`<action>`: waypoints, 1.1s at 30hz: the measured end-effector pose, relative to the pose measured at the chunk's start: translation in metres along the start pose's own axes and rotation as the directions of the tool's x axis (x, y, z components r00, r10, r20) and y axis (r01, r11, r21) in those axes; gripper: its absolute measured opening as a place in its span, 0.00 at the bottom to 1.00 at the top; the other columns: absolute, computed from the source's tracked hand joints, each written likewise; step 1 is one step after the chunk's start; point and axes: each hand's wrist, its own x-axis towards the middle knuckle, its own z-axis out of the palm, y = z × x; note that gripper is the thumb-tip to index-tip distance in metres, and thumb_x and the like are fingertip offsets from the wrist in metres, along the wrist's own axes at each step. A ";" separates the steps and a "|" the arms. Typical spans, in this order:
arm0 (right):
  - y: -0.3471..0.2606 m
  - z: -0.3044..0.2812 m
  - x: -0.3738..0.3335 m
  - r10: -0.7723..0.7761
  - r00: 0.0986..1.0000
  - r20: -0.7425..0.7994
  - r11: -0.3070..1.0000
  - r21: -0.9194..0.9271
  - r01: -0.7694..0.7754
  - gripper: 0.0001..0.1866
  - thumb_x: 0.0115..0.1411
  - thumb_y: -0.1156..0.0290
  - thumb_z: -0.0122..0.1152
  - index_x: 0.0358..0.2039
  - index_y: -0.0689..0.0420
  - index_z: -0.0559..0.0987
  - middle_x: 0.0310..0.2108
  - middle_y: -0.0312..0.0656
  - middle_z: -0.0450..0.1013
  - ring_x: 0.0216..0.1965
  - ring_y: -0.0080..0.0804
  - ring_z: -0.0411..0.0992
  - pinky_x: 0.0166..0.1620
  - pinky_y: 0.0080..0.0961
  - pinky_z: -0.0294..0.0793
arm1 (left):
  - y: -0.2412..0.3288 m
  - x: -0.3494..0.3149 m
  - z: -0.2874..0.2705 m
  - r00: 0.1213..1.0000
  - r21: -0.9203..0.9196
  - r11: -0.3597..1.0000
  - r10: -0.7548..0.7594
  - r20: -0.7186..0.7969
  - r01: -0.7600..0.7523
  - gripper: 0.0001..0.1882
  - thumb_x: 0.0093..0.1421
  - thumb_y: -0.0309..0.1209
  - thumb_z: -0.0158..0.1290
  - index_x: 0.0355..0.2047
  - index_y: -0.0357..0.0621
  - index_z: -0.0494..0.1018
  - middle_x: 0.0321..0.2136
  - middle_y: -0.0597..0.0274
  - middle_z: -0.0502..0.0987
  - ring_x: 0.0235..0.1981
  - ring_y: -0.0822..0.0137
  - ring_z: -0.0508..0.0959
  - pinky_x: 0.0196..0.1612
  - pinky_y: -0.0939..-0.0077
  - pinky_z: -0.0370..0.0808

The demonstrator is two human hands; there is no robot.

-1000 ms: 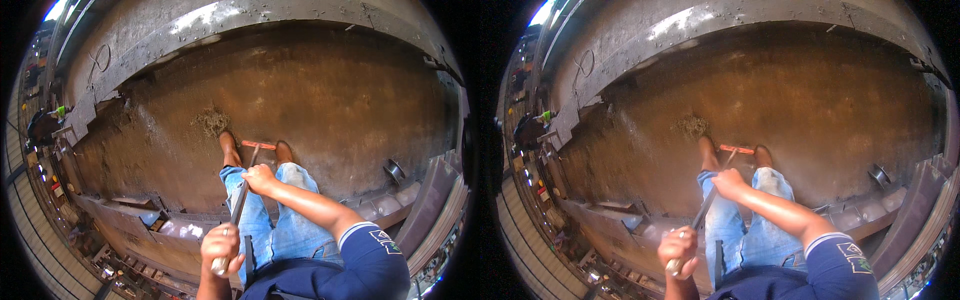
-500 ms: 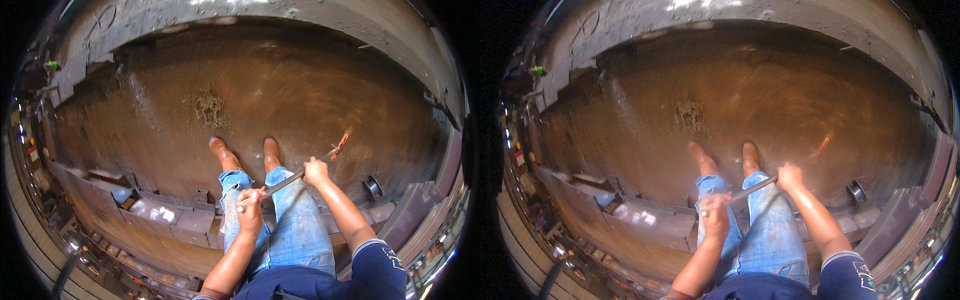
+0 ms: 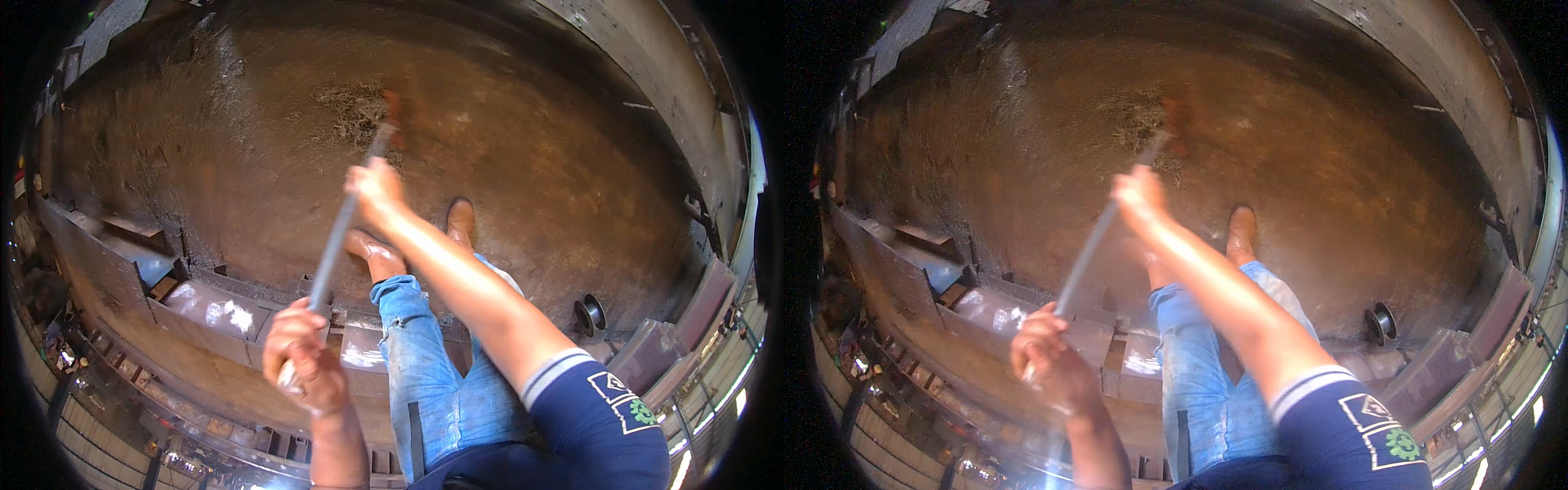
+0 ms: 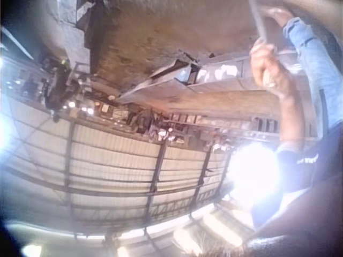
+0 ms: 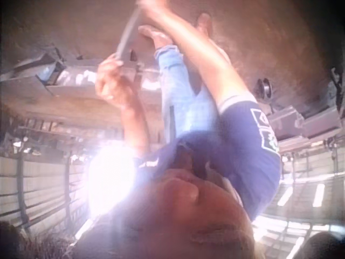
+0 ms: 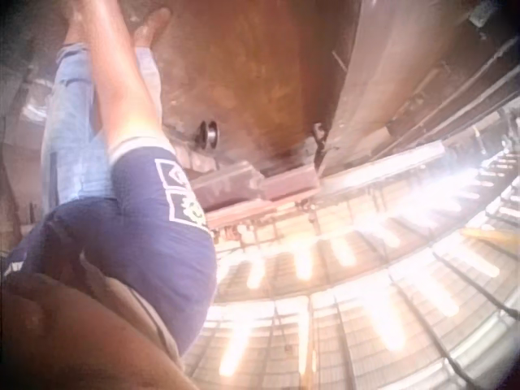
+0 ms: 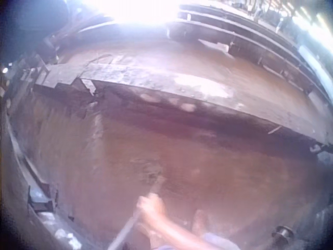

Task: The person sweeps a large, curved metal floor using a long-handled broom. They move debris toward a central area and occasionally adjust their position to reach different sections.

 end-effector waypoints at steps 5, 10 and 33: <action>-0.012 0.274 -0.033 -0.346 0.783 0.516 0.717 -0.393 0.576 0.07 0.61 0.67 0.63 0.34 0.55 0.76 0.32 0.43 0.73 0.34 0.36 0.76 0.38 0.36 0.79 | 0.026 0.050 -0.126 0.929 0.478 0.797 0.332 0.165 -0.369 0.16 0.66 0.38 0.54 0.24 0.48 0.65 0.21 0.67 0.68 0.34 0.63 0.75 0.57 0.47 0.71; -0.029 0.425 -0.134 -0.468 0.428 0.773 0.129 -0.419 0.899 0.04 0.56 0.69 0.65 0.33 0.50 0.81 0.35 0.48 0.74 0.40 0.48 0.77 0.40 0.46 0.80 | 0.076 0.080 -0.260 0.748 0.494 0.664 0.663 -0.042 -0.561 0.09 0.60 0.32 0.50 0.23 0.52 0.64 0.23 0.70 0.65 0.34 0.66 0.72 0.59 0.50 0.73; 0.054 0.191 -0.115 -0.194 0.683 0.704 -0.166 -0.710 0.685 0.15 0.62 0.58 0.63 0.47 0.47 0.78 0.38 0.42 0.79 0.41 0.48 0.79 0.42 0.45 0.78 | 0.010 0.034 -0.218 0.729 0.128 0.960 0.099 0.677 -0.249 0.08 0.52 0.30 0.64 0.22 0.47 0.74 0.24 0.64 0.77 0.38 0.60 0.80 0.62 0.54 0.73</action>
